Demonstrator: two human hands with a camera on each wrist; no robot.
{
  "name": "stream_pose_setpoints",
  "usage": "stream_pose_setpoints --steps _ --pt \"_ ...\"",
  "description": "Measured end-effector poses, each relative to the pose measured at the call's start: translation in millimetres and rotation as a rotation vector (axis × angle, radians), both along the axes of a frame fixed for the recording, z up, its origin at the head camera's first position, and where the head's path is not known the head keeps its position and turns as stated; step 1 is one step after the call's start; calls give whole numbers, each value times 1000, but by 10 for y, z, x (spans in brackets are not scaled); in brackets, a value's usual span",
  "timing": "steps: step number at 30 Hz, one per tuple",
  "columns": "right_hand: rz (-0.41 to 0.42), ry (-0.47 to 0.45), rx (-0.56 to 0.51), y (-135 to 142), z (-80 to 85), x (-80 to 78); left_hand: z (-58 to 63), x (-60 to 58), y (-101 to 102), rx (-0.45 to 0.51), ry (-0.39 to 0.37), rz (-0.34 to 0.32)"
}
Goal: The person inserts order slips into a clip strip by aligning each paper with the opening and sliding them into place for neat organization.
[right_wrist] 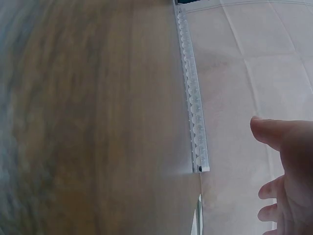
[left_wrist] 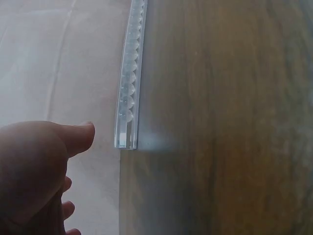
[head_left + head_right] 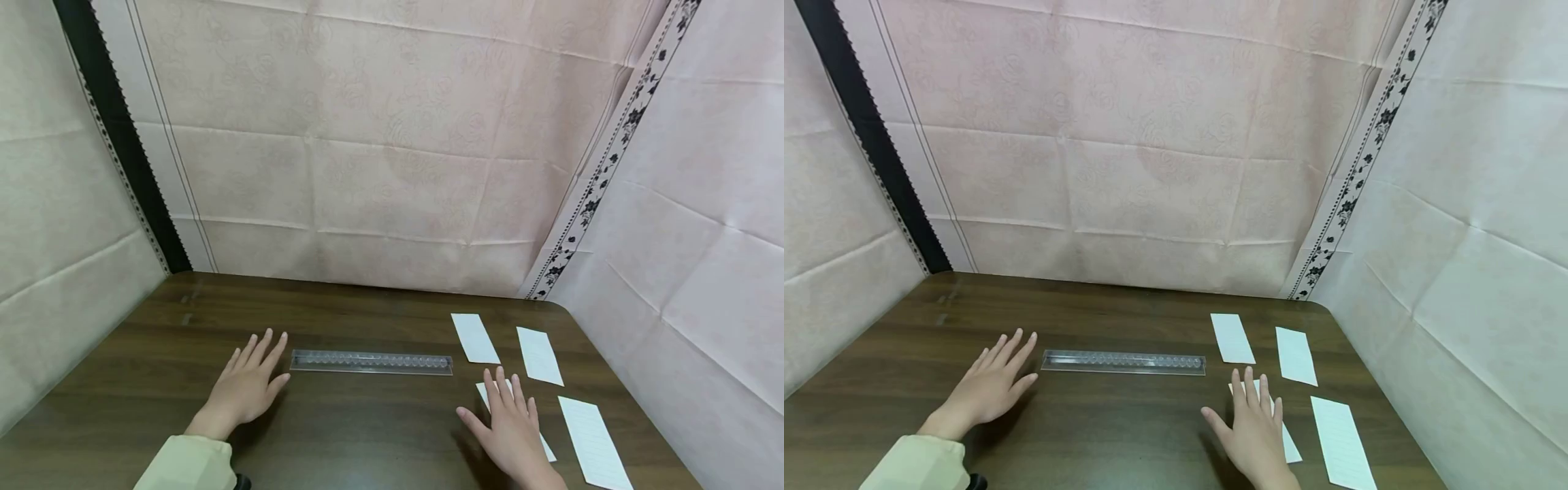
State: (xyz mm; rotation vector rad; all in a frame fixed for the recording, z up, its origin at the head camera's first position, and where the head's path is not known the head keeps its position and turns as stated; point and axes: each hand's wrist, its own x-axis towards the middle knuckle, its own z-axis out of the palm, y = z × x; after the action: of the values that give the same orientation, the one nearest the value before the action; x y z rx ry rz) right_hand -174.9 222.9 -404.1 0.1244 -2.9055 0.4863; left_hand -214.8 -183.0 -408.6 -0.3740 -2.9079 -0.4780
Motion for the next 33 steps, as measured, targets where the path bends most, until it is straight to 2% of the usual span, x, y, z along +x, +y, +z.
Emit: stream_pose_setpoints --steps 9,16,33 --pt "-7 -6 -16 36 -15 -11 -31 -87 -56 38 -18 -26" --pt "-23 -50 -18 72 -2 -31 -41 -139 -76 31 -8 -42" --pt "-60 -73 -27 154 -25 -33 -38 -233 -83 61 24 -107"
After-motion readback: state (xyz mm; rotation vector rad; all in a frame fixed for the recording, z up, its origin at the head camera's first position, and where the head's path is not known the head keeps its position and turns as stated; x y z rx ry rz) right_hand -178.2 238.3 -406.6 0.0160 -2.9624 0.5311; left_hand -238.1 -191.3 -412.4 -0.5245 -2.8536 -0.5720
